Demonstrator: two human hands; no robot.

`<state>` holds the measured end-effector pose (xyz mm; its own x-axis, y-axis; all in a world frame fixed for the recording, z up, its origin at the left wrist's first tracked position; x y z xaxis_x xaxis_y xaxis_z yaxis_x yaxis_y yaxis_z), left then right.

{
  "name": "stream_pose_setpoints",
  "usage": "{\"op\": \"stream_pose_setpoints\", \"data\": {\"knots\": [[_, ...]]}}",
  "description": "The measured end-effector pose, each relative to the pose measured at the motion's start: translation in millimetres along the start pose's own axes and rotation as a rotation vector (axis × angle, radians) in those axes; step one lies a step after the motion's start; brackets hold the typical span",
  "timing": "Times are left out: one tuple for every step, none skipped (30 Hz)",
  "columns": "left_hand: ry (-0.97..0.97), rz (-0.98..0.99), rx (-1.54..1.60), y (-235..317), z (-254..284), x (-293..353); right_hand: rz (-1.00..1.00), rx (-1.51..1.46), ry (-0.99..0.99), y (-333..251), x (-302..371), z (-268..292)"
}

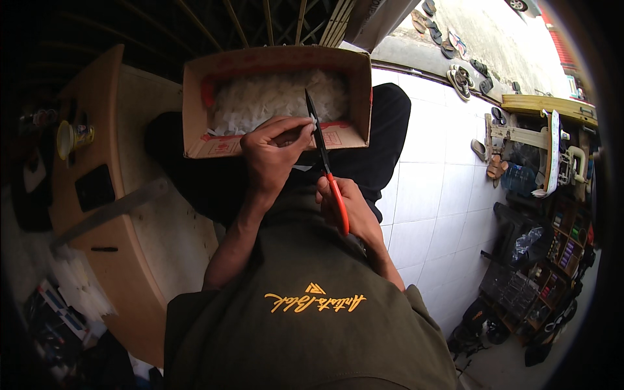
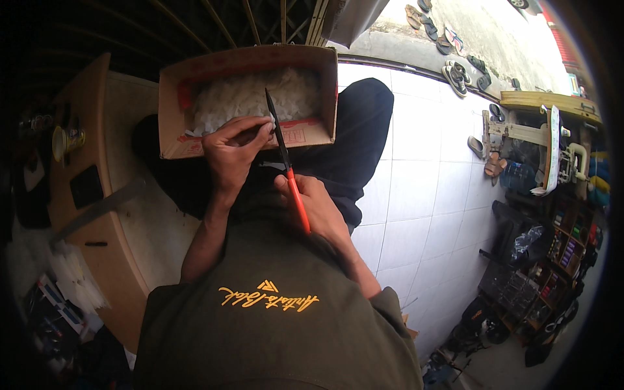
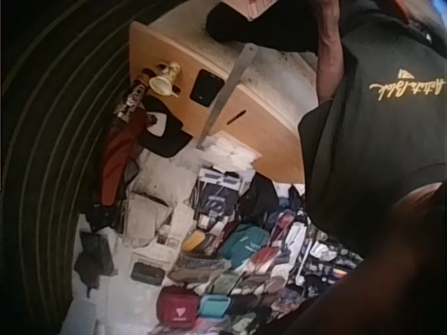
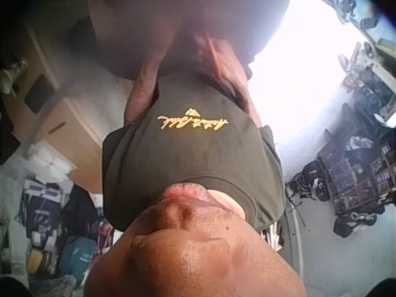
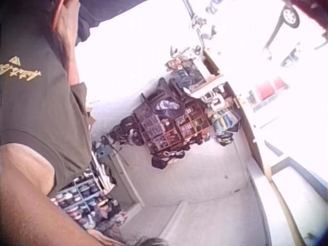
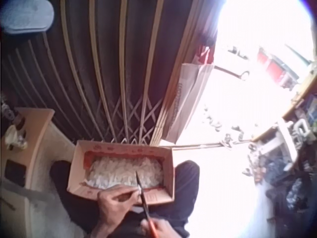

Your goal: The person uses shears to cut small pieces of white fabric over a cardboard box, holding the fabric in one hand while cutting with the other.

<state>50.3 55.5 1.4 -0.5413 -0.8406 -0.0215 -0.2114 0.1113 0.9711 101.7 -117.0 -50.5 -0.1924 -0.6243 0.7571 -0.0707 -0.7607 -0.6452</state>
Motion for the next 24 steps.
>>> {"op": "stream_pose_setpoints", "data": {"knots": [[0.008, 0.012, 0.025, -2.0, 1.0, -0.7, 0.026, 0.019, -0.014, 0.3, -0.9, -0.4], [0.02, 0.068, 0.065, -6.1, 1.6, -0.5, 0.048, 0.038, -0.033, 2.6, -1.1, -0.8], [0.032, 0.125, 0.106, -8.4, 1.4, -0.7, 0.071, 0.056, -0.053, 4.7, -1.6, -2.5], [0.044, 0.181, 0.147, -11.8, 1.2, -0.3, 0.152, 0.094, -0.022, 1.2, -2.4, -2.9], [0.054, 0.186, 0.155, -11.7, 2.5, -1.7, 0.231, 0.131, 0.011, -3.5, -2.4, -5.1], [0.063, 0.192, 0.163, -12.2, 4.2, -3.8, 0.311, 0.168, 0.043, -11.0, -0.4, -5.5], [0.073, 0.197, 0.171, -12.9, 5.5, -4.8, 0.248, 0.252, -0.008, -6.5, 0.0, -9.1], [0.078, 0.201, 0.173, -13.3, 5.4, -5.0, 0.25, 0.254, -0.002, -8.6, 0.8, -7.9], [0.083, 0.206, 0.176, -13.9, 4.7, -5.1, 0.253, 0.257, 0.004, -10.1, 1.3, -6.9], [0.088, 0.211, 0.179, -14.3, 4.6, -5.1, 0.255, 0.259, 0.01, -11.4, 1.5, -6.0], [0.068, 0.212, 0.165, -13.8, 2.2, -5.0, 0.24, 0.269, 0.016, -10.7, 1.6, -5.6], [0.048, 0.213, 0.152, -12.9, -0.3, -4.6, 0.225, 0.279, 0.021, -10.1, 1.3, -5.5], [0.027, 0.214, 0.139, -12.3, -2.7, -4.1, 0.21, 0.288, 0.026, -9.2, 1.1, -5.0], [0.007, 0.215, 0.101, -12.5, -3.2, -3.4, 0.198, 0.289, 0.022, -8.6, 0.1, -5.0], [-0.013, 0.217, 0.063, -13.0, -2.8, -2.5, 0.186, 0.29, 0.018, -8.0, -0.9, -4.9], [-0.033, 0.218, 0.025, -13.5, -3.2, -2.1, 0.173, 0.29, 0.014, -7.4, -1.8, -4.8], [-0.042, 0.21, -0.004, -12.3, -3.2, -2.2, 0.164, 0.288, 0.028, -7.2, -2.1, -3.6], [-0.05, 0.203, -0.032, -10.4, -3.5, -2.5, 0.155, 0.287, 0.041, -7.2, -2.3, -2.5], [-0.058, 0.195, -0.061, -8.6, -3.7, -2.7, 0.146, 0.285, 0.054, -7.0, -2.7, -1.4], [-0.055, 0.202, -0.09, -8.1, -3.1, -2.4, 0.131, 0.278, 0.066, -6.5, -3.7, 0.4], [-0.052, 0.209, -0.119, -7.4, -2.3, -1.3, 0.115, 0.272, 0.078, -6.1, -5.0, 2.3], [-0.049, 0.216, -0.147, -6.6, -1.2, 0.1, 0.1, 0.265, 0.089, -5.4, -5.6, 4.1], [-0.046, 0.216, -0.169, -4.8, 0.9, 0.7, 0.059, 0.268, 0.069, -5.1, -4.1, 4.7], [-0.042, 0.215, -0.19, -2.7, 5.1, 1.4, 0.017, 0.271, 0.048, -7.6, -0.4, 6.2]]}}
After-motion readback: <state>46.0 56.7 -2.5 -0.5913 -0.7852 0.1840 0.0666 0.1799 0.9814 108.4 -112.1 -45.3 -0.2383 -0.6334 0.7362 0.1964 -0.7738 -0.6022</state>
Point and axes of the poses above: each hand's wrist, its own x-axis away from the middle knuckle, its own z-axis out of the back of the hand, y = z × x, the point moved 10 cm from there along -x, towards the middle knuckle, and after that the axes turned 10 degrees about x, right-handed, at the moved point
